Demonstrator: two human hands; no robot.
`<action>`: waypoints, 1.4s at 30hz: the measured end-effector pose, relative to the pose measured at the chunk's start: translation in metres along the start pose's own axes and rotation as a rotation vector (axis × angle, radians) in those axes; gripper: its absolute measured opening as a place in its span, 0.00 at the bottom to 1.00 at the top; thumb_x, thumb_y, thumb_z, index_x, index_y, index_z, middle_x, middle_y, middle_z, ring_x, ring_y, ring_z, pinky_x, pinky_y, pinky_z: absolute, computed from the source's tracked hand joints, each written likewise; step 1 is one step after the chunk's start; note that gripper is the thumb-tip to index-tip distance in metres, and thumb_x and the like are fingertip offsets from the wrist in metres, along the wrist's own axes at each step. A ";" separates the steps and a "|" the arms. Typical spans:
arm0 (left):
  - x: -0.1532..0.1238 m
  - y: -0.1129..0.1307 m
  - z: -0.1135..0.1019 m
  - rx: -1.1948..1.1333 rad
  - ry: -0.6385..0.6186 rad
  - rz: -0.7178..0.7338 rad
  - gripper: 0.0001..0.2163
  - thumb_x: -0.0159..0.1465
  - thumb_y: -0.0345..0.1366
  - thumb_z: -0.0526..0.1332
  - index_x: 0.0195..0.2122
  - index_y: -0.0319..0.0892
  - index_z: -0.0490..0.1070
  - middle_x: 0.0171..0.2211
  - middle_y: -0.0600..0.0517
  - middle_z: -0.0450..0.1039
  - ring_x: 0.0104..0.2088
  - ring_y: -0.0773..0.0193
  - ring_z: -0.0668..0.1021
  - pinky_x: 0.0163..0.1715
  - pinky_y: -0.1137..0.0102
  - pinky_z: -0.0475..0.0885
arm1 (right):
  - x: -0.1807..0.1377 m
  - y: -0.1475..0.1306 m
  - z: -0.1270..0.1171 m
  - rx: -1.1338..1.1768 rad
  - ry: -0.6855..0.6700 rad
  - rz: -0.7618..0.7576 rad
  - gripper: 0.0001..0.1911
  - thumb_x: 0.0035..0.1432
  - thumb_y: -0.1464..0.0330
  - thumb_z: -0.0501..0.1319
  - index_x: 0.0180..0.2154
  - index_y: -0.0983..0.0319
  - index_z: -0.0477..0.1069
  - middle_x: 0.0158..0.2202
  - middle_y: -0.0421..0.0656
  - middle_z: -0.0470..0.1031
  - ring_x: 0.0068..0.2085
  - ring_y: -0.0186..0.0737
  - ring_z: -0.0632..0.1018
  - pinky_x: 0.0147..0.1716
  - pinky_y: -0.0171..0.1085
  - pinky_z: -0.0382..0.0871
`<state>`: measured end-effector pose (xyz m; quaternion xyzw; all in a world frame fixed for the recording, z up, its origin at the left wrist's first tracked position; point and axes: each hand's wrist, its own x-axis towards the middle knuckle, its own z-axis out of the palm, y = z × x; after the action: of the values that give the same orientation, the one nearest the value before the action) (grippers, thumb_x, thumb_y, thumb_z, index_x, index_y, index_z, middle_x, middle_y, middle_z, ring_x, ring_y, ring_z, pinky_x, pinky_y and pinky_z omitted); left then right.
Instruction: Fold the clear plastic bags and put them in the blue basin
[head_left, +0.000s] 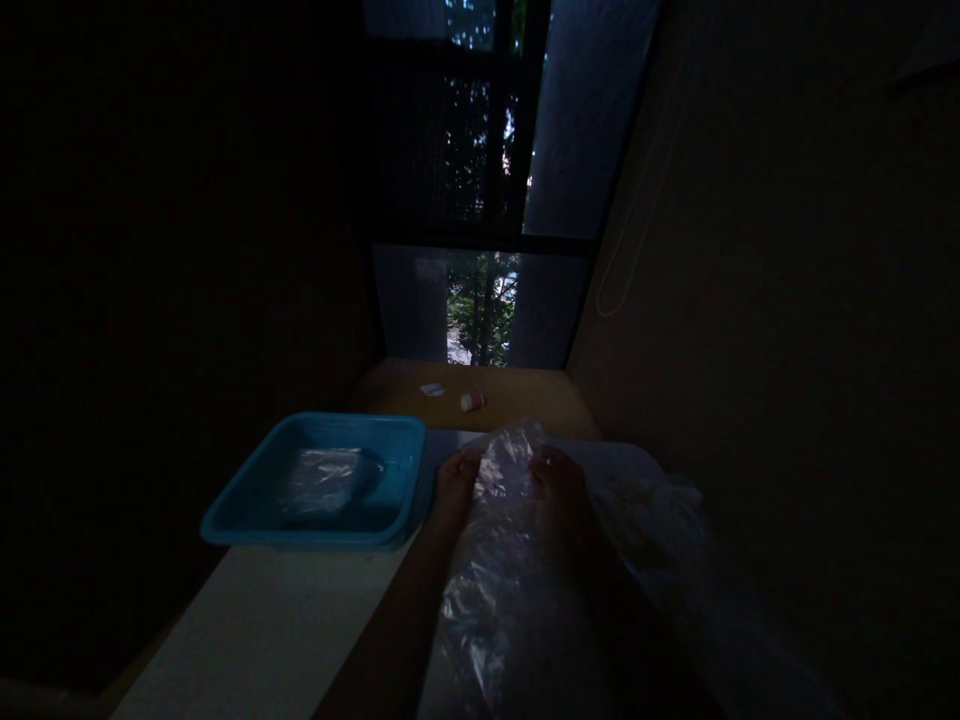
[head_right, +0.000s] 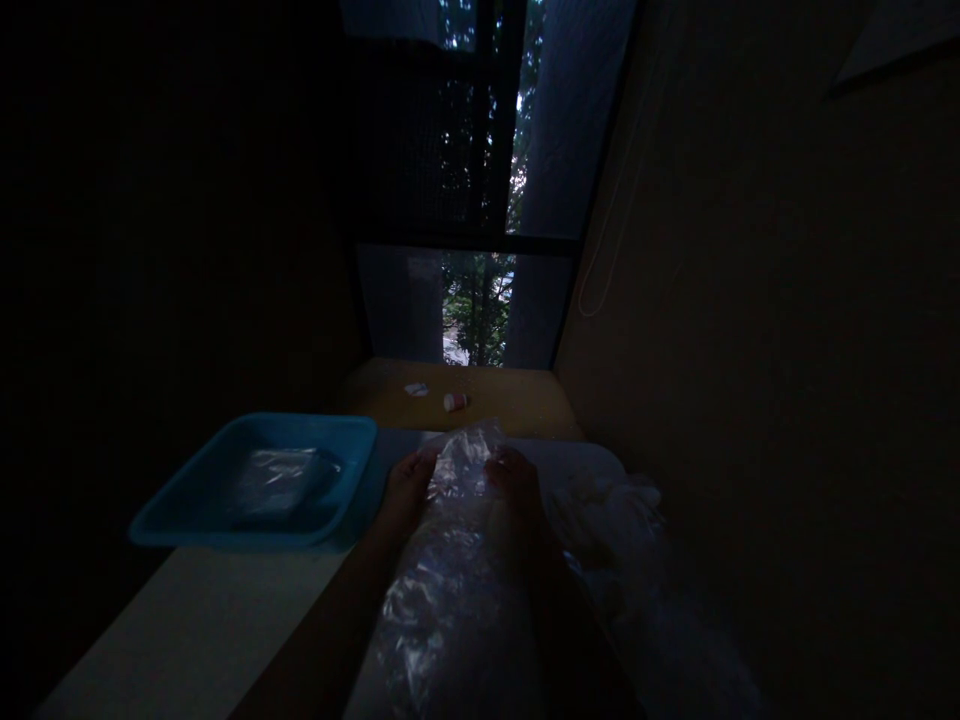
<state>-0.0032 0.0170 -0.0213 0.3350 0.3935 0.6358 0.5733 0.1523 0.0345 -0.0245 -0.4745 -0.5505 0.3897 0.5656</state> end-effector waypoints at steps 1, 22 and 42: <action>0.000 0.000 0.000 -0.005 -0.010 0.005 0.16 0.46 0.44 0.63 0.31 0.37 0.72 0.24 0.51 0.73 0.25 0.63 0.74 0.26 0.71 0.66 | 0.000 0.001 0.000 0.035 0.006 0.014 0.09 0.41 0.63 0.59 0.22 0.63 0.66 0.16 0.36 0.64 0.19 0.29 0.64 0.18 0.30 0.58; 0.000 0.001 0.001 -0.004 0.023 0.007 0.16 0.45 0.43 0.64 0.30 0.36 0.71 0.22 0.51 0.73 0.23 0.65 0.73 0.24 0.72 0.65 | -0.001 -0.004 0.001 0.047 -0.001 -0.002 0.09 0.42 0.65 0.58 0.18 0.63 0.61 0.16 0.35 0.61 0.20 0.28 0.62 0.19 0.30 0.56; 0.002 -0.003 -0.003 -0.075 0.038 0.011 0.15 0.46 0.42 0.64 0.30 0.37 0.70 0.23 0.51 0.73 0.22 0.65 0.73 0.22 0.72 0.67 | 0.009 0.001 0.002 0.290 0.102 0.108 0.17 0.38 0.63 0.60 0.33 0.64 0.69 0.16 0.36 0.67 0.16 0.29 0.64 0.18 0.32 0.57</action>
<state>-0.0045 0.0191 -0.0252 0.3034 0.3784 0.6596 0.5741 0.1516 0.0440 -0.0233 -0.4361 -0.4326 0.4703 0.6337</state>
